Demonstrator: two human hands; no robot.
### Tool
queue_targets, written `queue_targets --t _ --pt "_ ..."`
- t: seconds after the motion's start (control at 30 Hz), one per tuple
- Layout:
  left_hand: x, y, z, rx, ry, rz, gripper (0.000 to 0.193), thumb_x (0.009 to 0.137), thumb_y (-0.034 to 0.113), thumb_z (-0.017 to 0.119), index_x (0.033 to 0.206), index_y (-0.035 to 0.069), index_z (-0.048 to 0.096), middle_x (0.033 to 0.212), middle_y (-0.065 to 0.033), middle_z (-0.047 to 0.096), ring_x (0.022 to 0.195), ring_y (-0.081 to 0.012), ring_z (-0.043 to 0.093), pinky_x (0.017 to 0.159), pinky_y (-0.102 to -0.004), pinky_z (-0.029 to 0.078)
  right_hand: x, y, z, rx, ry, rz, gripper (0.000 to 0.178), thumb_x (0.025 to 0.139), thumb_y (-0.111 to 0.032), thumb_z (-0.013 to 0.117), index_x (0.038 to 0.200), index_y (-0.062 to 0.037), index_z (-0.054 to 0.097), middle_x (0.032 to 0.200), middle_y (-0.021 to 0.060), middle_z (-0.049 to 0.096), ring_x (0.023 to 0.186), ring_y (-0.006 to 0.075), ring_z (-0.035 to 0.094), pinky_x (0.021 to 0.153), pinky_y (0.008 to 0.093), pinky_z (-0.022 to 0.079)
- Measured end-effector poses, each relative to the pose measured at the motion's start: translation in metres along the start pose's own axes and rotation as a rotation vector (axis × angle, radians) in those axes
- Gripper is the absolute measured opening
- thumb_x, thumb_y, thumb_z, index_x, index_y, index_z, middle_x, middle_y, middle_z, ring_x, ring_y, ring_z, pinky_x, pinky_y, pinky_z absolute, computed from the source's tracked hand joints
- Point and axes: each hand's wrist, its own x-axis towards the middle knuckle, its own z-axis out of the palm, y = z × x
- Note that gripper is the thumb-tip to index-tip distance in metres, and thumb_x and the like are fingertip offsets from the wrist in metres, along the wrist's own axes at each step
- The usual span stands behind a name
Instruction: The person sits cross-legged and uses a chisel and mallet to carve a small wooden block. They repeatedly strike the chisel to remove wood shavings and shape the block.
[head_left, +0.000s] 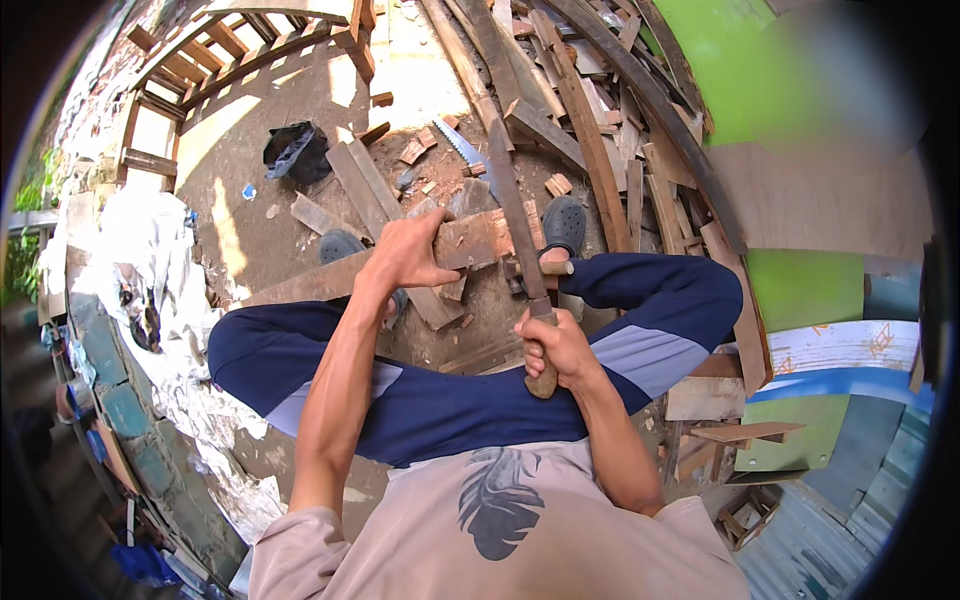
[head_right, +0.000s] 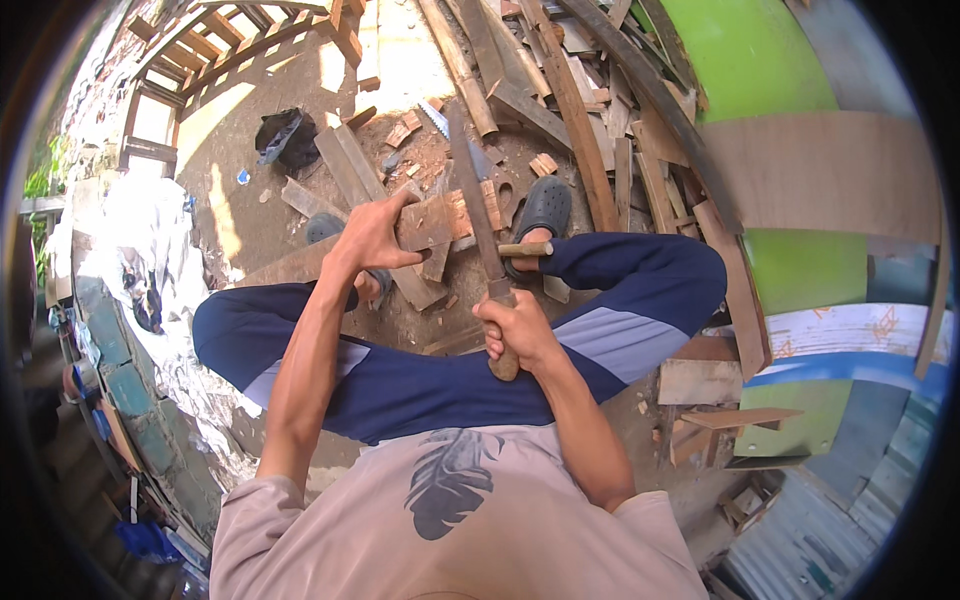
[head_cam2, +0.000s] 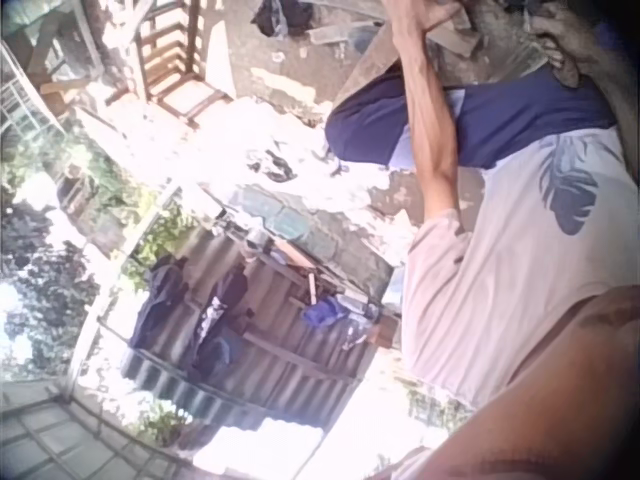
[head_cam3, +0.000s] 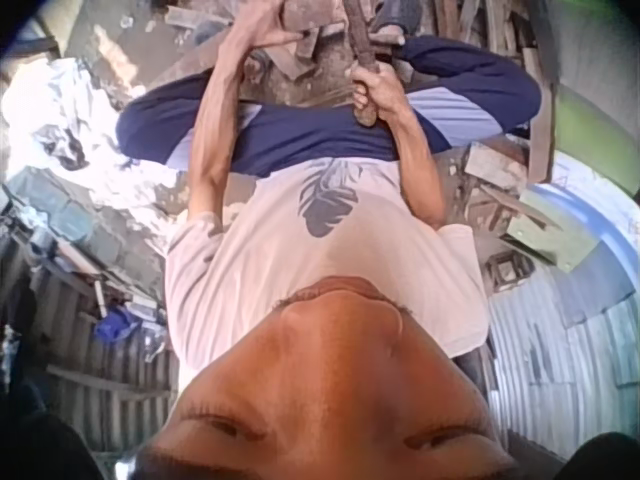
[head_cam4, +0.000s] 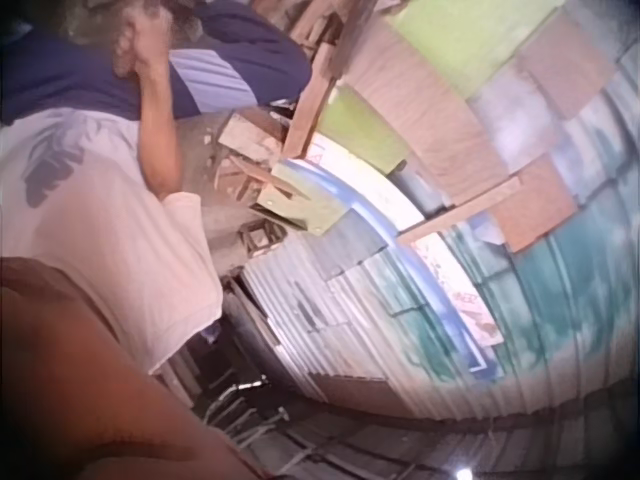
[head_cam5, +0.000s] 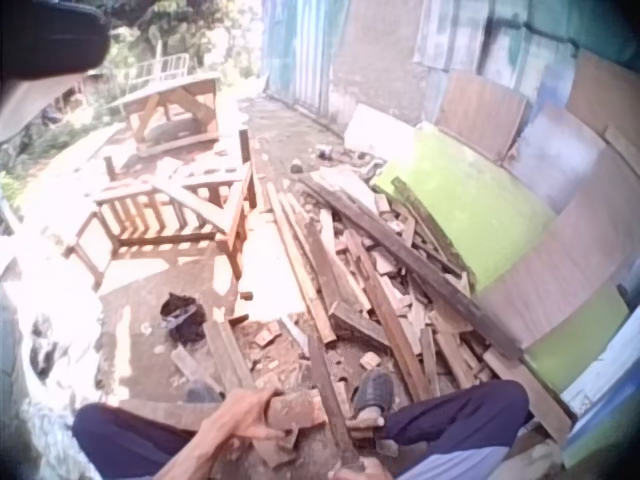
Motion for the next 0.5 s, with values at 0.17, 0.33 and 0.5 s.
queue_targets --t 0.17,0.33,0.5 --pt "-0.002 0.002 0.000 -0.001 -0.010 -0.010 0.075 0.055 0.037 0.082 0.117 0.002 0.059 0.080 -0.0201 0.067 0.079 -0.0399 0.067 0.071 -0.0464 0.050 -0.002 0.006 0.003 0.158 0.038 -0.149 0.012 0.090 -0.008 0.062 0.083 -0.0032 0.053 0.056 0.0010 0.046 0.042 0.0109 0.046 0.042 0.0295 0.042" --pt "0.000 0.002 0.001 0.010 -0.018 -0.020 0.074 0.055 0.037 0.081 0.117 0.002 0.058 0.080 -0.0206 0.068 0.081 -0.0400 0.067 0.071 -0.0464 0.050 0.001 -0.004 0.010 0.003 0.060 0.054 0.012 0.092 -0.008 0.060 0.082 -0.0040 0.053 0.056 0.0011 0.046 0.041 0.0106 0.046 0.042 0.0294 0.041" --pt "0.002 0.005 -0.002 -0.007 -0.023 -0.032 0.074 0.055 0.036 0.082 0.117 0.002 0.058 0.082 -0.0215 0.068 0.083 -0.0402 0.067 0.072 -0.0466 0.051 0.003 0.006 -0.002 0.099 0.045 -0.133 0.014 0.091 -0.008 0.061 0.082 -0.0042 0.052 0.056 0.0014 0.047 0.041 0.0108 0.046 0.040 0.0294 0.041"
